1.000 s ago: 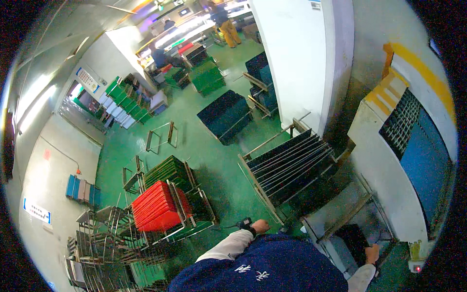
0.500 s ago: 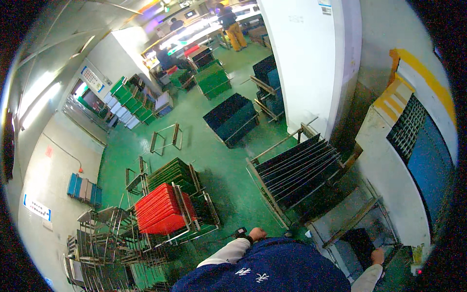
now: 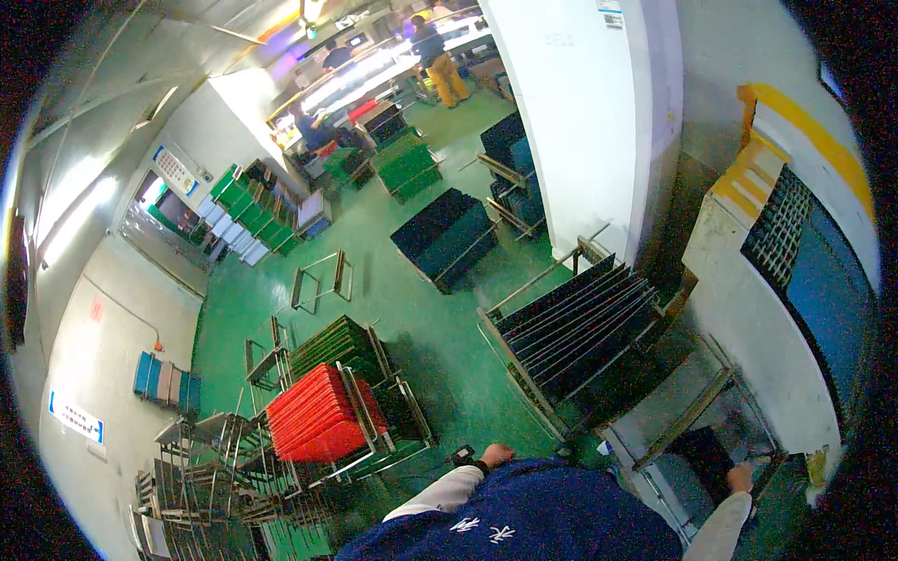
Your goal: The recorder manually picks up blue metal plates from a vertical storage rack and places them one by one onto the conveyor belt of a processing machine.
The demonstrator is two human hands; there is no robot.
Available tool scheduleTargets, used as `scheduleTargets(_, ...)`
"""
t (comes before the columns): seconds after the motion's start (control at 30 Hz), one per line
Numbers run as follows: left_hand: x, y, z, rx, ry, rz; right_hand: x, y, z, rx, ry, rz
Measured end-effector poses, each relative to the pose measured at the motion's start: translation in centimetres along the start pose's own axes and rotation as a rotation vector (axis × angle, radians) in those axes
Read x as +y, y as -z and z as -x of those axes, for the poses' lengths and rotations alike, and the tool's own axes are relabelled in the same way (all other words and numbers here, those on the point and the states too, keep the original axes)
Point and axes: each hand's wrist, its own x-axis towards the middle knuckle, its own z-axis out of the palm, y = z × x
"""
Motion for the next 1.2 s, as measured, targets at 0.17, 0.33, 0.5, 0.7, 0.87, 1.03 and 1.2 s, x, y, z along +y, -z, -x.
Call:
scheduleTargets(0.17, 2.0, 1.3, 1.7, -0.066, 0.041, 0.107, -1.6, 1.9, 2.1, 0.011, -0.032, -0.059)
scheduleTargets(0.33, 1.1, 0.5, 0.9, -0.056, 0.031, 0.075, -3.5, 4.8, 2.4, -0.394, 0.417, 0.869)
scheduleTargets(0.5, 0.8, 0.3, 0.7, -0.08, 0.11, 0.156, -4.6, 5.8, 5.2, -0.051, -0.218, -0.073)
scheduleTargets(0.7, -0.8, -0.2, -0.6, -0.058, -0.133, -0.116, -7.2, 7.4, 6.8, 0.021, -0.236, -0.092)
scheduleTargets(0.87, -3.0, 0.7, -0.6, -0.193, -0.638, -0.395, -11.3, 11.0, 10.1, -0.101, -0.348, 0.006)
scheduleTargets(1.03, -2.5, -0.2, -2.5, -0.178, -0.392, -0.525, -12.3, 10.7, 8.7, 0.008, -0.295, 0.054)
scheduleTargets(1.2, 2.8, 1.3, -1.2, -0.192, -0.321, -0.431, -12.8, 11.7, 10.2, -0.104, -0.315, 0.091)
